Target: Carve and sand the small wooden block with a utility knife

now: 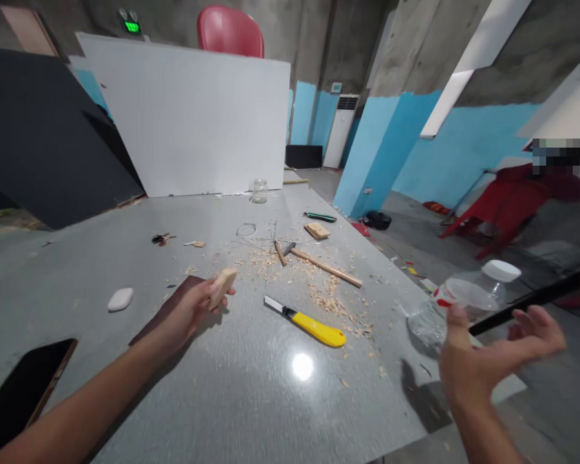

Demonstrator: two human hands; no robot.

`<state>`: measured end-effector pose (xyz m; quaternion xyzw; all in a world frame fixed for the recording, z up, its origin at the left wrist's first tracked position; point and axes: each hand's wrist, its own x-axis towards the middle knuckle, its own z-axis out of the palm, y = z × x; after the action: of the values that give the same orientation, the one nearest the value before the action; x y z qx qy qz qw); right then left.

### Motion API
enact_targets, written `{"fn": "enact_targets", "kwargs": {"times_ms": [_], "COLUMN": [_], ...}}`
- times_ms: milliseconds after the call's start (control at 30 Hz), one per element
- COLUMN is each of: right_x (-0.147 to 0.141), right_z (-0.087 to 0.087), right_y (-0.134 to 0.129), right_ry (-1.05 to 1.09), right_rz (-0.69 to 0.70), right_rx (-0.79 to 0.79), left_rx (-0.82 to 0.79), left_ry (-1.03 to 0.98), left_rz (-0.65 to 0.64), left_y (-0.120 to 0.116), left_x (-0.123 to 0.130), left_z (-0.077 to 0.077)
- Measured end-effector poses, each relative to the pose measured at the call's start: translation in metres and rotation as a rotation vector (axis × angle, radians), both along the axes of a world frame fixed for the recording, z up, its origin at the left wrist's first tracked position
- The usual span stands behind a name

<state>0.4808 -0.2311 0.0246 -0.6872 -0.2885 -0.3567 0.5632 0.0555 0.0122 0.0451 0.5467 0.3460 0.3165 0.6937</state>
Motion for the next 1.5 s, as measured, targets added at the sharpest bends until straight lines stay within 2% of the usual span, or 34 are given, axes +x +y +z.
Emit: {"fn": "enact_targets", "kwargs": {"times_ms": [33,67,133,167,233,367,533,633,700,900,1033,1200,1300,1367,1500], "right_x": [-0.018,-0.039,-0.082,-0.102,-0.133,-0.161,-0.166,-0.169,-0.175,-0.219,-0.242,-0.254,-0.261,-0.264,-0.258], "right_z": [0.005,0.010,0.017,0.017,0.014,0.000,-0.011,-0.011,-0.007,0.018,0.018,0.013,0.013,0.012,0.006], "right_y": [0.007,0.016,0.039,0.051,0.074,0.103,0.118,0.121,0.125,0.154,0.171,0.171,0.171,0.172,0.167], "right_ry": [-0.099,-0.160,-0.177,-0.194,-0.156,-0.124,-0.105,-0.044,-0.012,0.002,0.121,0.420,0.523,0.510,0.329], "right_rz": [-0.023,0.076,0.418,0.561,0.684,0.731,0.692,0.683,0.720,0.933,1.020,1.034,1.033,1.026,0.990], "right_rx": [-0.033,-0.180,-0.598,-0.759,-0.982,-1.192,-1.302,-1.305,-1.248,-0.885,-0.662,-0.641,-0.602,-0.571,-0.527], "left_rx": [-0.055,-0.112,-0.214,-0.255,-0.314,-0.378,-0.394,-0.360,-0.345,-0.379,-0.369,-0.389,-0.405,-0.417,-0.414], "left_ry": [-0.054,-0.104,-0.177,-0.201,-0.236,-0.310,-0.285,-0.269,-0.267,-0.300,-0.321,-0.313,-0.334,-0.331,-0.329], "left_rz": [-0.013,-0.023,-0.041,-0.046,-0.048,-0.039,0.000,0.012,-0.003,0.034,0.052,0.100,0.103,0.081,0.078], "left_y": [0.002,0.004,0.007,0.008,0.009,0.009,0.007,0.005,0.005,0.008,0.009,0.009,0.009,0.010,0.011], "left_x": [0.006,0.011,0.018,0.020,0.020,0.012,0.010,0.012,0.013,0.016,0.013,0.010,0.010,0.008,0.005], "left_z": [-0.001,-0.003,-0.009,-0.013,-0.019,-0.028,-0.038,-0.044,-0.046,-0.050,-0.052,-0.051,-0.050,-0.051,-0.052]}}
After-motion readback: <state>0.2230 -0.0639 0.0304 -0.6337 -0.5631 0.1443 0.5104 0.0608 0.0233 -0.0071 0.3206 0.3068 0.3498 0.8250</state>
